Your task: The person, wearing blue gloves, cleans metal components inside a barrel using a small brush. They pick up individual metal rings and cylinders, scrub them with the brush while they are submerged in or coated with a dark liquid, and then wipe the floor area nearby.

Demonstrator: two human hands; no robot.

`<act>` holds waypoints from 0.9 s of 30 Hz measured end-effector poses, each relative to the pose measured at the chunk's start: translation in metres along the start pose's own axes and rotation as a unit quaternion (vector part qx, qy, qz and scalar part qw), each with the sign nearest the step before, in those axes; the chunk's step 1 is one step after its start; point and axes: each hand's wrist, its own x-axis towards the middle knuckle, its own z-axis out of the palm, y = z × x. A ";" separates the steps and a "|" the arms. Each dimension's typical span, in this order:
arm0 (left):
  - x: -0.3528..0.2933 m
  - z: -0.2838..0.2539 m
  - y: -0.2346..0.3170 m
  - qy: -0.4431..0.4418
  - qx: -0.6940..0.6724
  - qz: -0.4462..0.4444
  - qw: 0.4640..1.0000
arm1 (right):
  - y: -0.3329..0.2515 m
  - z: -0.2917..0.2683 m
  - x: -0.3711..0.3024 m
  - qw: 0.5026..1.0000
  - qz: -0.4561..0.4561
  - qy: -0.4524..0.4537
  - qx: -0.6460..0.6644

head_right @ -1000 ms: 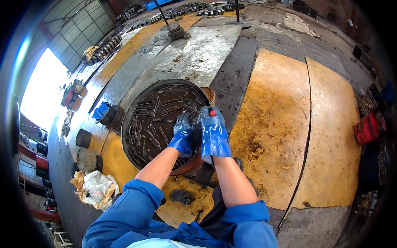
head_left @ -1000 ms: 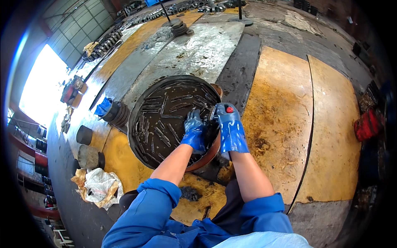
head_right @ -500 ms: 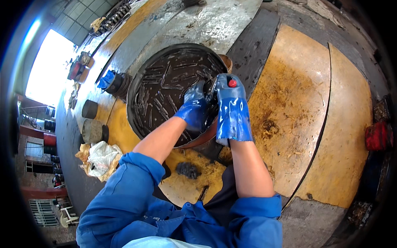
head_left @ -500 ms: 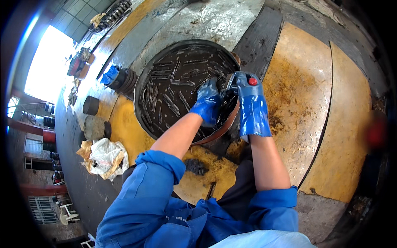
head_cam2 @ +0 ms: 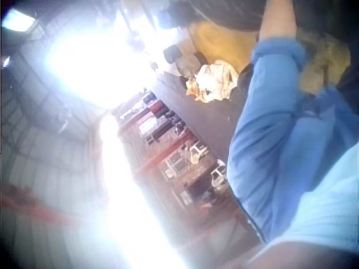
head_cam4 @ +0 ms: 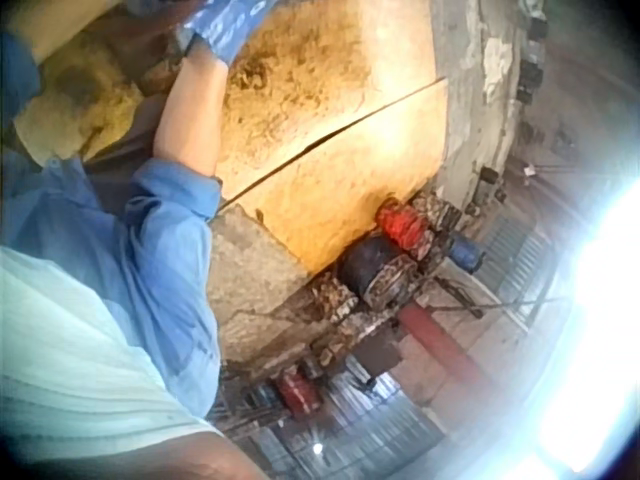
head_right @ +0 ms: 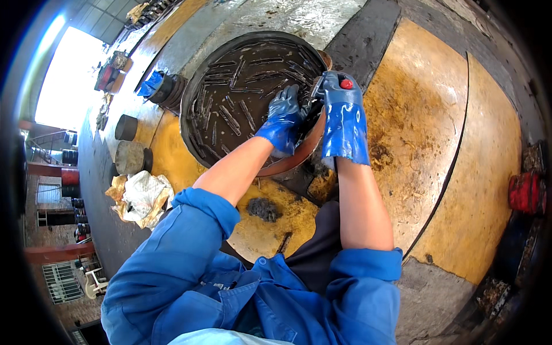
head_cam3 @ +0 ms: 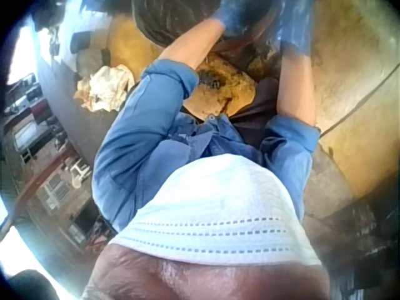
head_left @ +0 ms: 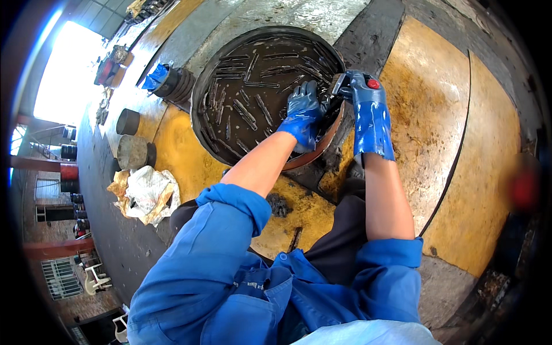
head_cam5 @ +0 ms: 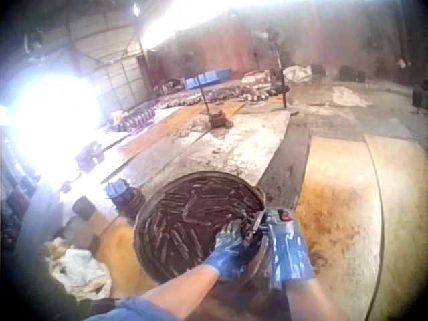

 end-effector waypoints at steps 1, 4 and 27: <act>-0.004 -0.004 -0.006 -0.008 0.003 0.003 1.000 | -0.007 0.002 -0.020 1.000 -0.011 -0.008 -0.006; 0.004 -0.022 0.028 -0.052 -0.024 0.020 0.998 | -0.003 -0.022 -0.025 0.999 -0.051 -0.010 0.013; 0.019 -0.006 -0.008 0.009 -0.038 0.005 0.999 | -0.050 -0.007 -0.064 0.999 -0.036 -0.031 -0.005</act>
